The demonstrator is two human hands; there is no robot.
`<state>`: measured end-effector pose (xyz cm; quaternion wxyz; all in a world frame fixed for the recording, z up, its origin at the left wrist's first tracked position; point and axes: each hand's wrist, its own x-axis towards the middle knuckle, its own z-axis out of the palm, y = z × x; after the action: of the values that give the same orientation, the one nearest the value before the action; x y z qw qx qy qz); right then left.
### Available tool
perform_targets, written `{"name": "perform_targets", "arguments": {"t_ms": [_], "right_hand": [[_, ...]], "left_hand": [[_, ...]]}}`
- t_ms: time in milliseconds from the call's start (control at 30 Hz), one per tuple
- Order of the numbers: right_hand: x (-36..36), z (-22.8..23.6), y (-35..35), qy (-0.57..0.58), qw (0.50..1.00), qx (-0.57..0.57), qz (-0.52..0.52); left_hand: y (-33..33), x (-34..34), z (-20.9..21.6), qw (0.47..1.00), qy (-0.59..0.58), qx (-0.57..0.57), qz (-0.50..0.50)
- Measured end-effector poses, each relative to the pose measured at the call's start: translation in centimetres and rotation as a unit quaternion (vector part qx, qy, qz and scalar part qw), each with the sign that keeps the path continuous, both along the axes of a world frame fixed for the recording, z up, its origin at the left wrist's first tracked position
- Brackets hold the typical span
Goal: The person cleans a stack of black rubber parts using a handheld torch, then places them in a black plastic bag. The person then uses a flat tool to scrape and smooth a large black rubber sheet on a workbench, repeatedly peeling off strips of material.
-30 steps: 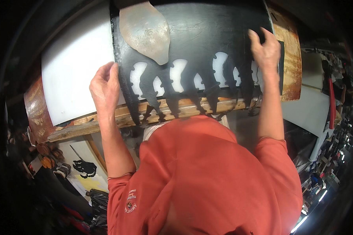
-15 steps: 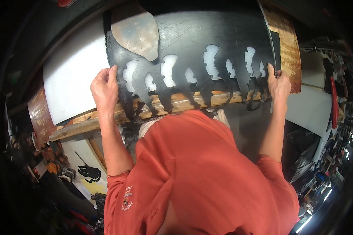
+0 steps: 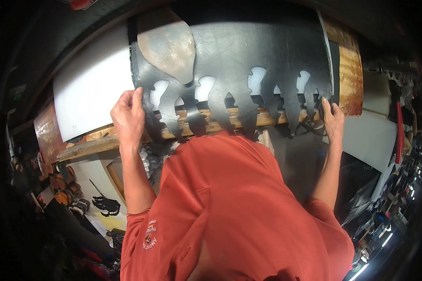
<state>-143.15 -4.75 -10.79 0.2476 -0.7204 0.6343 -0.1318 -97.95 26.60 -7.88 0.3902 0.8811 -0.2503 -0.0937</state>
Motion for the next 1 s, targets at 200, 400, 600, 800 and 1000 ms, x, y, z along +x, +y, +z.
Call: {"name": "perform_targets", "arguments": {"t_ms": [200,400,600,800,1000], "right_hand": [[2.3,1.1,1.8,0.098,0.985,-0.141,-0.028],[11.5,-1.6,5.4,-0.157,0.940,-0.279,0.118],[14.5,-1.5,5.4,-0.149,0.905,-0.354,0.184],[14.8,0.1,4.6,-0.211,0.923,-0.267,0.181],[15.5,8.8,0.6,-0.342,0.804,-0.450,0.186]], "left_hand": [[1.5,-2.4,-0.7,0.977,-0.170,-0.121,0.038],[2.2,-6.6,-4.2,0.939,-0.169,-0.221,-0.204],[1.0,-6.4,-6.6,0.916,-0.292,-0.203,-0.184],[0.5,-6.4,-5.1,0.909,-0.330,-0.154,-0.202],[-0.1,-6.1,-5.3,0.912,-0.336,-0.141,-0.189]]}}
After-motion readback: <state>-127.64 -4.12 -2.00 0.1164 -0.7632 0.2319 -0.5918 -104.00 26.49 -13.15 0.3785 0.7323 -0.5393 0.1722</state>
